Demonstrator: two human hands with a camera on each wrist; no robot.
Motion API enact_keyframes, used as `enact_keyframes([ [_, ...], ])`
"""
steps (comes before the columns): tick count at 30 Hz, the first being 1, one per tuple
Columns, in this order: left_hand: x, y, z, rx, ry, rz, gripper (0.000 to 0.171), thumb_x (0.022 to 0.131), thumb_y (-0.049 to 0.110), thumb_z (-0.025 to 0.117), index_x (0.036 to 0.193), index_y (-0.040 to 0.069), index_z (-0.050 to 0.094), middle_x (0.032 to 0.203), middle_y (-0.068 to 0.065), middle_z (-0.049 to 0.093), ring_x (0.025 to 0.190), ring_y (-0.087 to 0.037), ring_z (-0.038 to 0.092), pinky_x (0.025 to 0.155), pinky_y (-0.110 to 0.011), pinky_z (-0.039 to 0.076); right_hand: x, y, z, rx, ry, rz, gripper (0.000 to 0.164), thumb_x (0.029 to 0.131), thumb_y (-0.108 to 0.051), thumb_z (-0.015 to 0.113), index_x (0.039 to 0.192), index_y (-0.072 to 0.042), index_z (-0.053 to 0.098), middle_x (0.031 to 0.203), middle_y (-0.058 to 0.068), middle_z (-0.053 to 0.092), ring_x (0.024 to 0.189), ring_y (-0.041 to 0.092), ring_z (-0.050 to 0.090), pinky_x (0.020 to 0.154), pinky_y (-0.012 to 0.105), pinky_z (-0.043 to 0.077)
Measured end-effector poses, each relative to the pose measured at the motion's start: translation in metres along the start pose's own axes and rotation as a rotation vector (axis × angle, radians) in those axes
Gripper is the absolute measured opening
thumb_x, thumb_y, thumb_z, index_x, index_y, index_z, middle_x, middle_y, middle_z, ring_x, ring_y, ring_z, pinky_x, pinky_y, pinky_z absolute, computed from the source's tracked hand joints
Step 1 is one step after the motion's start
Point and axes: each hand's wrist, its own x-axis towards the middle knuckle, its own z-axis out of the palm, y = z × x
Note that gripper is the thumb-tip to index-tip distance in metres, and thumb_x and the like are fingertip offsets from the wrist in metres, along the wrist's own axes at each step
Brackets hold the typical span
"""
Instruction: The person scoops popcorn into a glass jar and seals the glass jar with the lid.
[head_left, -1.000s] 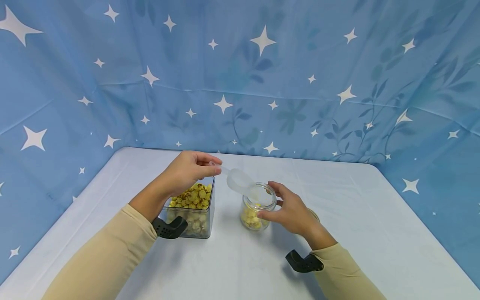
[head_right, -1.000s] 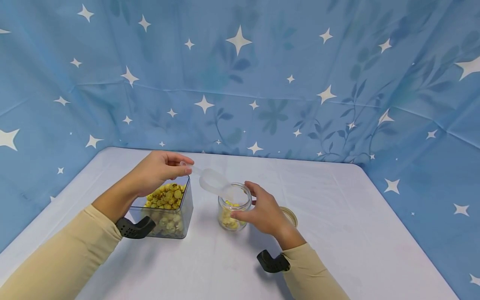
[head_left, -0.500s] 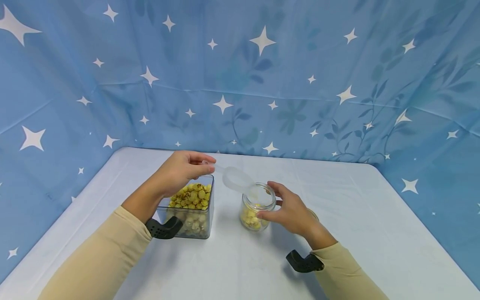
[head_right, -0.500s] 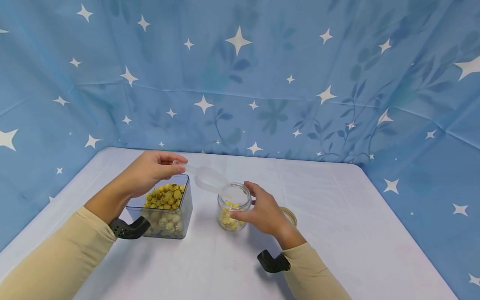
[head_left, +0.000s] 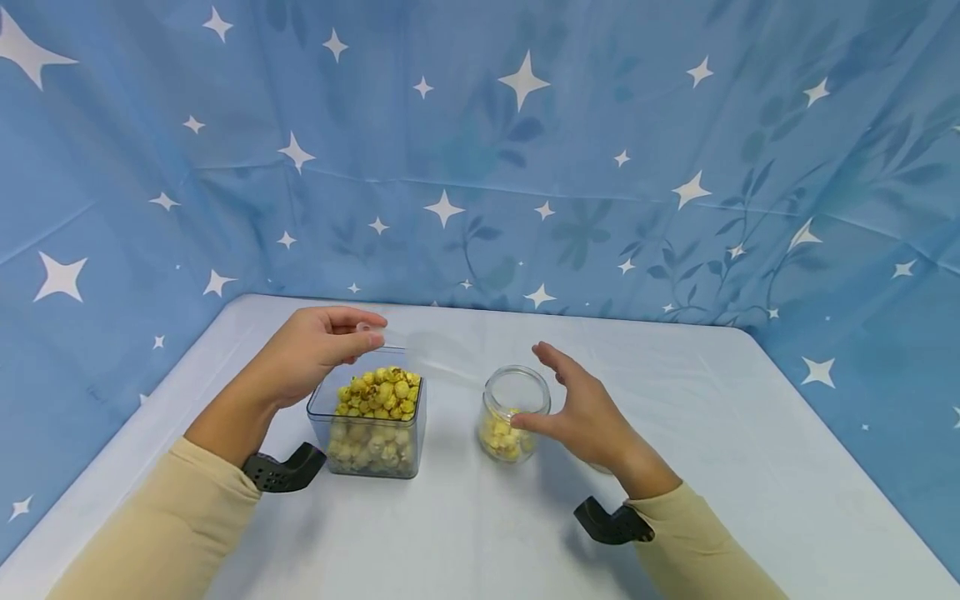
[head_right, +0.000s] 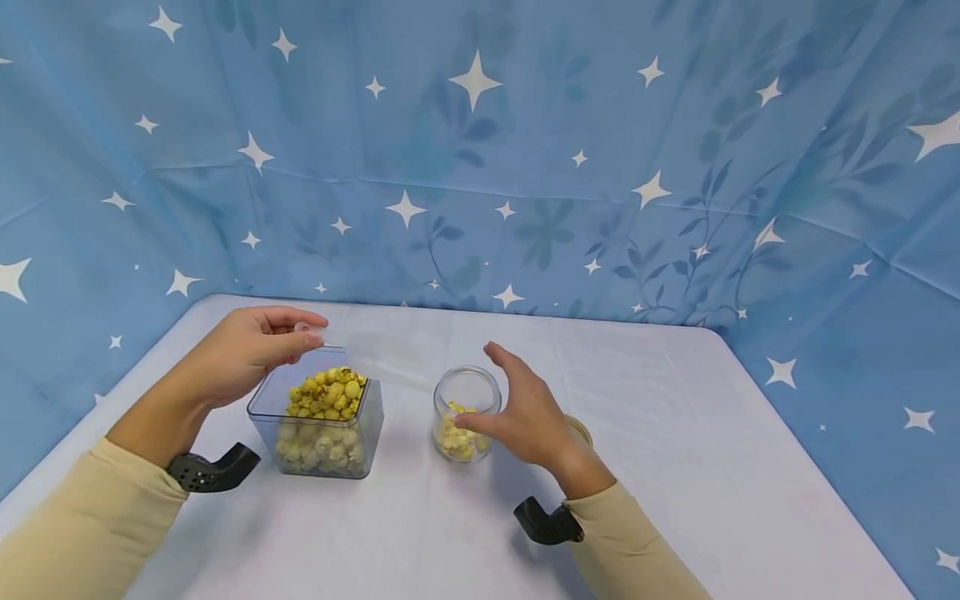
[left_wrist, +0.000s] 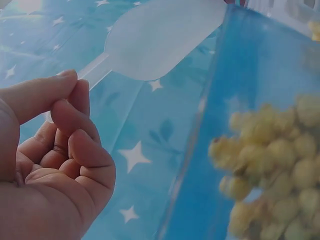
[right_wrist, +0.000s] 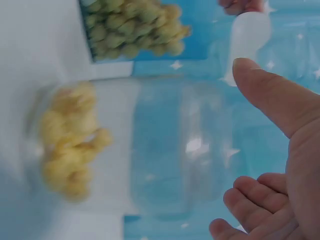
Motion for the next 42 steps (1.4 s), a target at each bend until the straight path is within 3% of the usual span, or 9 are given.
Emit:
enact_keyframes([
  [6,-0.015,-0.005,-0.020,-0.018,0.045,-0.002,0.042,0.100,0.021,0.065,0.133,-0.005,0.059,0.095,-0.002,0.057,0.094,-0.018,0.055,0.082,-0.025,0.049,0.001,-0.023,-0.003,0.021,-0.002,-0.064,0.101,0.078,-0.028,0.088,0.158,-0.008,0.029,0.159,0.006,0.034,0.143,0.029,0.036,0.111,0.048,0.033],
  [10,-0.026,-0.014,-0.034,-0.056,0.068,0.030,0.037,0.100,0.017,0.064,0.130,-0.005,0.059,0.084,0.002,0.053,0.087,-0.018,0.053,0.077,-0.025,0.047,0.005,-0.034,0.002,0.033,-0.041,-0.087,0.100,0.077,-0.030,0.089,0.156,-0.007,0.032,0.157,0.006,0.037,0.140,0.031,0.041,0.110,0.048,0.035],
  [15,-0.040,-0.031,-0.053,-0.159,0.080,0.066,0.020,0.099,0.006,0.063,0.118,0.008,0.068,0.076,0.002,0.049,0.078,-0.017,0.050,0.072,-0.024,0.044,0.014,-0.043,0.012,0.021,-0.083,-0.122,0.099,0.077,-0.035,0.089,0.155,-0.007,0.035,0.155,0.007,0.041,0.135,0.033,0.047,0.108,0.049,0.039],
  [19,-0.050,-0.043,-0.064,-0.251,0.095,0.072,0.024,0.098,0.001,0.061,0.111,0.018,0.073,0.076,0.003,0.050,0.077,-0.015,0.051,0.073,-0.022,0.044,0.025,-0.048,0.021,0.013,-0.111,-0.153,0.102,0.075,-0.035,0.090,0.155,-0.006,0.035,0.154,0.008,0.042,0.137,0.027,0.045,0.107,0.046,0.040],
  [23,-0.057,-0.051,-0.073,-0.306,0.123,0.083,0.026,0.098,-0.002,0.061,0.110,0.017,0.074,0.077,0.003,0.051,0.077,-0.014,0.052,0.073,-0.021,0.046,0.037,-0.052,0.031,-0.005,-0.145,-0.175,0.103,0.074,-0.035,0.091,0.155,-0.005,0.035,0.154,0.009,0.043,0.138,0.024,0.043,0.107,0.043,0.041],
  [35,-0.068,-0.056,-0.091,-0.252,0.162,0.057,0.028,0.098,-0.003,0.059,0.109,0.019,0.074,0.080,0.004,0.052,0.080,-0.013,0.052,0.074,-0.020,0.044,0.062,-0.072,0.056,-0.005,-0.296,-0.164,0.112,0.073,-0.039,0.091,0.159,-0.010,0.026,0.160,0.006,0.033,0.144,0.023,0.033,0.112,0.042,0.034],
  [42,-0.068,-0.053,-0.093,-0.135,0.167,0.055,0.027,0.099,0.001,0.060,0.110,0.022,0.073,0.081,0.004,0.050,0.080,-0.014,0.049,0.072,-0.020,0.042,0.068,-0.074,0.062,0.000,-0.352,-0.140,0.108,0.075,-0.039,0.090,0.158,-0.010,0.028,0.159,0.004,0.034,0.143,0.026,0.036,0.111,0.040,0.035],
])
